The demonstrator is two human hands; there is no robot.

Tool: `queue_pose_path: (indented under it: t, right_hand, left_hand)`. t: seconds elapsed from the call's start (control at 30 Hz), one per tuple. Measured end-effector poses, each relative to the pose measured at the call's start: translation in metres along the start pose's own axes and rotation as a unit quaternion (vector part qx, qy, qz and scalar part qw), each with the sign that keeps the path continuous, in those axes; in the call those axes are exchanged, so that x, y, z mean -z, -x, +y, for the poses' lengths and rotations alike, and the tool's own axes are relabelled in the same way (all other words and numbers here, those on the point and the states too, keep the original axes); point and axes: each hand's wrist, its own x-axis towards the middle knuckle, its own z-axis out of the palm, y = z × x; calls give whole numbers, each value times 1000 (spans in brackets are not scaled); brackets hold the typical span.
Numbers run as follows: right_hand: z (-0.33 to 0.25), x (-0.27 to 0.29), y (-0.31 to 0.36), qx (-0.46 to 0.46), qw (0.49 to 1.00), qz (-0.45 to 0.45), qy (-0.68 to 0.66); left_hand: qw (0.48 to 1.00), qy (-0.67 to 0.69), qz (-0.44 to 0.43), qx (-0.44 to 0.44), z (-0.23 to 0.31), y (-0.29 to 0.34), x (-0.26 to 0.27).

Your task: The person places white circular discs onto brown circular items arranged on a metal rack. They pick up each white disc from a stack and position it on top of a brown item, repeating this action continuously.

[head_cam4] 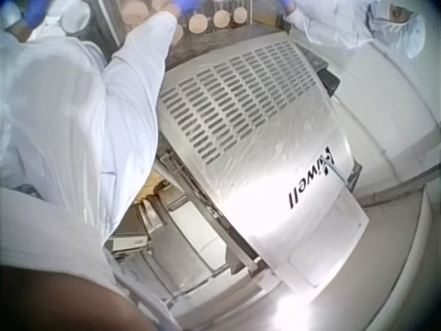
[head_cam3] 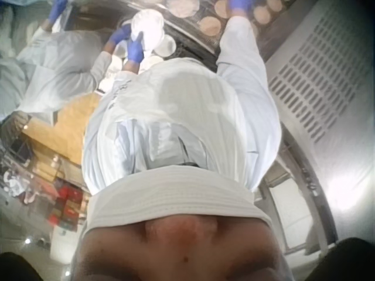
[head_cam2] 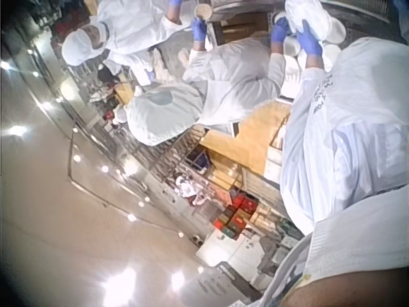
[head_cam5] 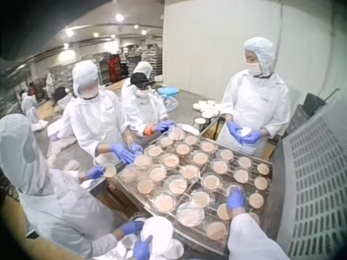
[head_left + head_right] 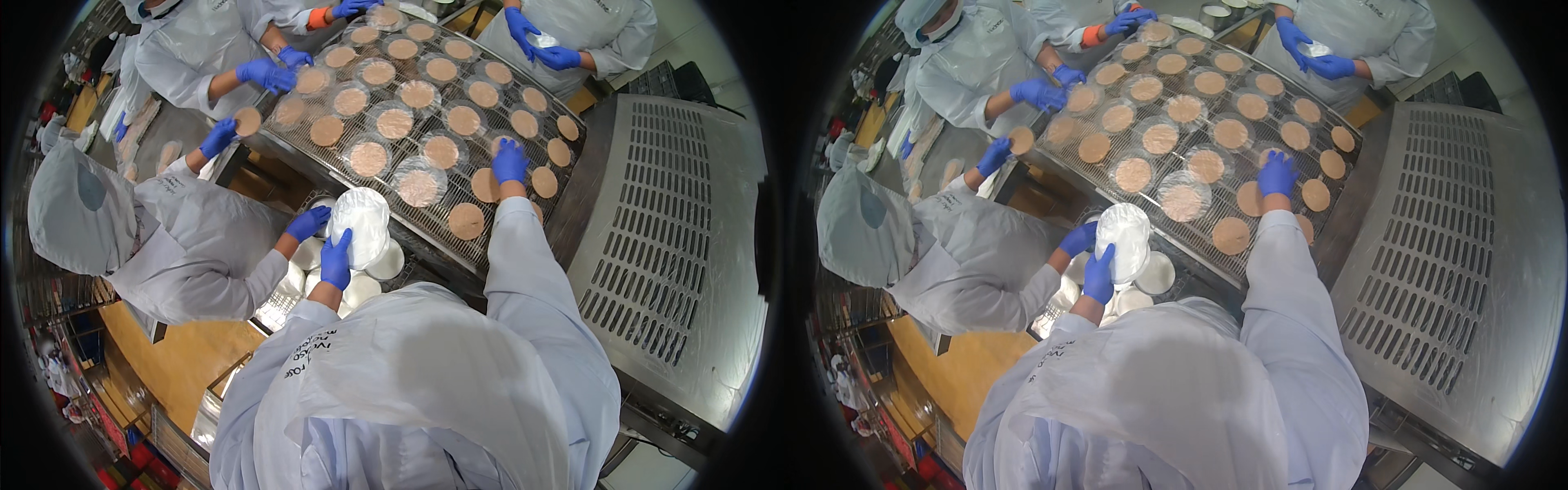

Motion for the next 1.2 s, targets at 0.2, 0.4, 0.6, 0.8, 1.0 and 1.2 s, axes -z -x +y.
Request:
queue_pose_path:
  t: [0.2,0.4,0.6,0.8,1.0,1.2]
  right_hand:
    - [-99,-8,73,285,948,15,-144]
    - [-91,-42,132,342,899,1,-273]
    - [-48,-16,99,196,959,180,-97]
    - [-93,52,119,236,894,-55,-377]
    - [-124,10,132,192,858,-8,-476]
    - [-69,3,46,151,911,40,-382]
  left_hand:
    - [1000,-11,-24,1,3,10,-27]
    - [1000,-11,-9,10,17,29,-1]
    - [999,-14,-47,-10,16,23,-21]
    - [991,-64,-102,-63,10,-4,-85]
    - [993,-96,-56,-38,35,5,-81]
    - [996,-57,-59,-19,33,-8,-67]
